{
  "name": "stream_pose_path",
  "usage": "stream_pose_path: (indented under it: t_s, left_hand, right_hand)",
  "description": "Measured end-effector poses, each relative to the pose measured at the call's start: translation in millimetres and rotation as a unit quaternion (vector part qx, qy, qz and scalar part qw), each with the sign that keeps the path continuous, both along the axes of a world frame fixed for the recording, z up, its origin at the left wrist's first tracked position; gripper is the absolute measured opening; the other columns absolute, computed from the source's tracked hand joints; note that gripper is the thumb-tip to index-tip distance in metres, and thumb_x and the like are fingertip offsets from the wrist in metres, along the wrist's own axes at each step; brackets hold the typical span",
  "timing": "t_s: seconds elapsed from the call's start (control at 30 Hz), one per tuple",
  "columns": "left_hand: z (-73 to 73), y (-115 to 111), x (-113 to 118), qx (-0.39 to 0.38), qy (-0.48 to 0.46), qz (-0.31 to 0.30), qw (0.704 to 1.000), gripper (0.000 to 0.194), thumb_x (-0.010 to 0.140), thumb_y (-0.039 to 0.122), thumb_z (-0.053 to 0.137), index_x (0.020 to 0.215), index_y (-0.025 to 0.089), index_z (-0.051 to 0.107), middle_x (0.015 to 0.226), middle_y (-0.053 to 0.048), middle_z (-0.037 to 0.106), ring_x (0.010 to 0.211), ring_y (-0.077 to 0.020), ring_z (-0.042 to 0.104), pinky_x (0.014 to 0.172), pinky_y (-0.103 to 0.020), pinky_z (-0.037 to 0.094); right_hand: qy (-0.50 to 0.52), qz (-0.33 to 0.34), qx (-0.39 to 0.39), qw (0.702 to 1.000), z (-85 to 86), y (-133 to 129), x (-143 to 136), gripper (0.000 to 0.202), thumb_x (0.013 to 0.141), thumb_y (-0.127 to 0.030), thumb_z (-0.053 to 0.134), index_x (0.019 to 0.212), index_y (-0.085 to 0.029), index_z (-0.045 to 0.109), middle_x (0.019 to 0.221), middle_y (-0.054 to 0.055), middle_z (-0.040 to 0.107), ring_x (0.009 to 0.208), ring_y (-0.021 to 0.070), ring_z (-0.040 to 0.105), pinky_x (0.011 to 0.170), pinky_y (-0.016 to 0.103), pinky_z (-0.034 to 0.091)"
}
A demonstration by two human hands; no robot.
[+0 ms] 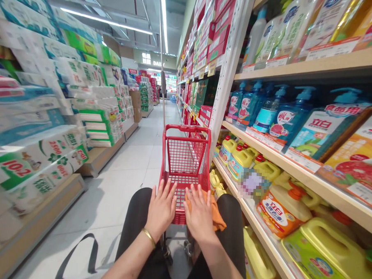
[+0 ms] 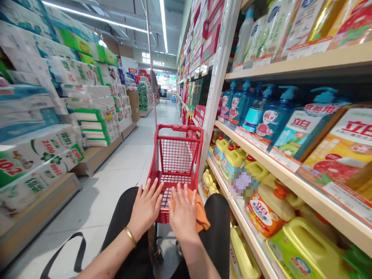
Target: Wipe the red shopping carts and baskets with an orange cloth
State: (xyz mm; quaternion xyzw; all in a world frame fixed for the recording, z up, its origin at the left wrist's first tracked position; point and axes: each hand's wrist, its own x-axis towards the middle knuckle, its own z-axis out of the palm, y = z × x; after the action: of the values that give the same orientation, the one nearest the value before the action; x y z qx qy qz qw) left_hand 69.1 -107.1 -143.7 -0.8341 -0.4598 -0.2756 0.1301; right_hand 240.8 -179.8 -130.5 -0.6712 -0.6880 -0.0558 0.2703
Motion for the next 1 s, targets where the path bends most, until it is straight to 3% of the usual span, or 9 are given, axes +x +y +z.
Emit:
stream_pose_path:
  t_s: [0.13, 0.2, 0.37, 0.47, 0.57, 0.63, 0.8, 0.87, 1.0]
  left_hand:
    - [0.3, -0.6, 2.4, -0.001, -0.011, 0.003, 1.000, 0.055, 0.105, 0.034, 0.040, 0.159, 0.024, 0.043, 0.168, -0.007, 0.034, 0.160, -0.0339, 0.022, 0.127, -0.062, 0.025]
    - [0.5, -0.4, 2.8, -0.001, -0.015, 0.005, 1.000, 0.055, 0.105, 0.035, 0.040, 0.159, 0.024, 0.044, 0.168, -0.007, 0.035, 0.160, -0.0337, 0.022, 0.127, -0.062, 0.024]
    - [1.8, -1.2, 1.2, -0.003, -0.010, 0.005, 1.000, 0.054, 0.105, 0.035, 0.040, 0.159, 0.024, 0.044, 0.168, -0.007, 0.034, 0.160, -0.0332, 0.022, 0.127, -0.061, 0.024]
    - [3.2, -2.2, 1.5, -0.008, -0.006, 0.007, 1.000, 0.054, 0.106, 0.036, 0.040, 0.158, 0.024, 0.045, 0.169, -0.007, 0.032, 0.159, -0.0342, 0.023, 0.127, -0.062, 0.023]
    - [4.4, -3.6, 3.0, -0.010, -0.014, 0.005, 1.000, 0.053, 0.106, 0.037, 0.040, 0.158, 0.025, 0.046, 0.167, -0.006, 0.037, 0.159, -0.0345, 0.024, 0.128, -0.064, 0.020]
    - [4.5, -4.8, 3.8, -0.010, -0.020, 0.001, 1.000, 0.053, 0.106, 0.036, 0.041, 0.157, 0.027, 0.046, 0.165, -0.005, 0.040, 0.159, -0.0344, 0.024, 0.128, -0.065, 0.017]
    - [2.7, -8.5, 3.1, -0.006, -0.023, -0.001, 1.000, 0.053, 0.106, 0.036, 0.040, 0.158, 0.026, 0.045, 0.168, -0.005, 0.033, 0.160, -0.0336, 0.021, 0.128, -0.064, 0.017]
    - [2.5, -9.6, 2.5, -0.006, -0.018, -0.002, 1.000, 0.054, 0.106, 0.035, 0.040, 0.158, 0.024, 0.044, 0.169, -0.006, 0.033, 0.160, -0.0332, 0.020, 0.128, -0.063, 0.018]
    - [4.5, -10.9, 3.6, -0.012, -0.020, -0.001, 1.000, 0.053, 0.106, 0.034, 0.039, 0.157, 0.024, 0.046, 0.166, -0.007, 0.039, 0.160, -0.0335, 0.022, 0.128, -0.064, 0.019]
  right_hand:
    - [0.041, -0.129, 0.024, 0.990, -0.6, 2.5, 40.1, 0.053, 0.111, -0.042, 0.031, 0.158, -0.025, 0.047, 0.172, 0.006, 0.024, 0.161, 0.0342, 0.014, 0.127, 0.067, 0.015]
    - [0.039, -0.119, 0.030, 0.992, -3.6, 2.5, 37.3, 0.054, 0.111, -0.041, 0.030, 0.160, -0.022, 0.043, 0.173, 0.007, 0.022, 0.161, 0.0319, 0.015, 0.128, 0.061, 0.021]
    - [-0.043, 0.000, 0.038, 0.998, -8.6, -0.6, 10.1, 0.052, 0.109, -0.041, 0.040, 0.160, -0.030, 0.042, 0.168, 0.002, 0.036, 0.160, 0.0265, 0.023, 0.132, 0.057, 0.011]
    - [-0.033, -0.051, 0.047, 0.997, -7.1, 0.8, 28.4, 0.049, 0.109, -0.040, 0.039, 0.157, -0.031, 0.048, 0.170, 0.003, 0.031, 0.161, 0.0301, 0.020, 0.130, 0.062, 0.012]
    - [0.022, -0.138, 0.053, 0.989, -8.2, 5.4, 49.4, 0.052, 0.110, -0.039, 0.032, 0.155, -0.020, 0.051, 0.171, 0.011, 0.028, 0.161, 0.0333, 0.017, 0.126, 0.062, 0.024]
    - [0.034, -0.142, 0.052, 0.988, -12.3, 7.0, 43.6, 0.055, 0.110, -0.038, 0.030, 0.157, -0.014, 0.047, 0.171, 0.014, 0.028, 0.161, 0.0333, 0.017, 0.126, 0.059, 0.027]
    - [-0.037, 0.010, 0.042, 0.998, -23.4, -0.8, -16.6, 0.054, 0.108, -0.038, 0.040, 0.160, -0.022, 0.043, 0.169, 0.006, 0.032, 0.160, 0.0281, 0.023, 0.132, 0.053, 0.013]
    - [-0.053, 0.041, 0.038, 0.997, -22.2, -5.1, -22.1, 0.054, 0.108, -0.039, 0.042, 0.160, -0.023, 0.043, 0.169, 0.005, 0.034, 0.159, 0.0251, 0.025, 0.132, 0.050, 0.011]
    - [-0.037, -0.073, 0.044, 0.996, -15.7, -8.8, 12.0, 0.051, 0.109, -0.037, 0.037, 0.158, -0.024, 0.047, 0.173, 0.005, 0.023, 0.162, 0.0301, 0.012, 0.130, 0.062, 0.007]
